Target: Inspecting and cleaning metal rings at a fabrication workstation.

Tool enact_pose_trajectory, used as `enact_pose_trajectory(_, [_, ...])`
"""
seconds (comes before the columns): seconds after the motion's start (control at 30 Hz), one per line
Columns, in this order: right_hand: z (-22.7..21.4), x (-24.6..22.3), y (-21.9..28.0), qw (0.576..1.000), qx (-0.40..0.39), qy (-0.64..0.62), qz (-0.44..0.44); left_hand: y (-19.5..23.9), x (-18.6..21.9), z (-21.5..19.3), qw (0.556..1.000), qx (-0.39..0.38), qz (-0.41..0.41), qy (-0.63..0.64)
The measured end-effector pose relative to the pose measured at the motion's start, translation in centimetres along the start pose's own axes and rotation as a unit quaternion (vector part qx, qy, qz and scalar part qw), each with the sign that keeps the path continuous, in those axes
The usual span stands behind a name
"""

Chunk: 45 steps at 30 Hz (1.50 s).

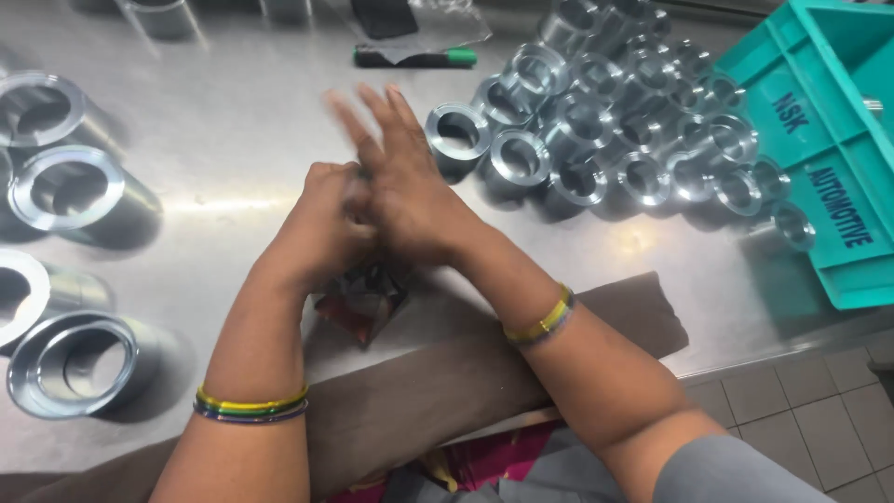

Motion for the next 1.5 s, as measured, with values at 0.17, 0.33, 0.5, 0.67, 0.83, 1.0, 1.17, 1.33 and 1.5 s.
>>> enact_pose_trajectory(0.17, [-0.1,-0.8,0.2,0.998,0.0,0.064,-0.03,-0.4,-0.8,0.4,0.999,0.014,0.041,0.021])
enact_pose_trajectory(0.33, [1.1,-0.5,-0.4,0.991,-0.028,0.131,-0.018,-0.7,-1.0,0.9,0.994,-0.012,0.04,-0.106])
enact_pose_trajectory(0.5, [-1.0,1.2,-0.5,0.993,0.0,0.099,0.063,-0.6,-0.1,0.1,0.998,0.025,0.034,-0.048])
enact_pose_trajectory(0.67, [-1.5,-1.8,0.2,0.982,0.013,0.187,0.023,0.5,1.1,0.3,0.999,-0.017,-0.002,0.039])
enact_pose_trajectory(0.83, [-4.8,0.6,1.9,0.983,0.139,0.103,0.053,-0.8,-2.2,0.6,0.991,0.004,-0.035,0.128])
enact_pose_trajectory(1.0, [-5.6,2.5,2.6,0.984,0.136,-0.06,0.1,1.6,-0.4,-4.8,0.96,0.279,0.026,-0.01])
enact_pose_trajectory(1.17, [-4.9,-1.9,1.5,0.991,0.086,0.042,0.097,2.4,1.6,-4.7,0.966,0.257,0.029,0.023])
enact_pose_trajectory(1.33, [-3.4,0.6,1.4,0.986,0.045,0.043,0.152,2.1,2.6,-4.4,0.968,0.238,0.076,0.002])
enact_pose_trajectory(1.5, [-0.4,-1.2,1.0,0.983,0.009,0.177,-0.05,2.4,2.8,-5.3,0.95,0.288,0.112,-0.051])
Point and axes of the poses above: each hand's wrist, its own y-axis away from the middle knuckle, its own z-axis out of the palm, x = y × z, the point moved 10 cm from there along -y, towards the middle knuckle, and after that the axes turned 11 degrees about -x, right-handed, at the moved point
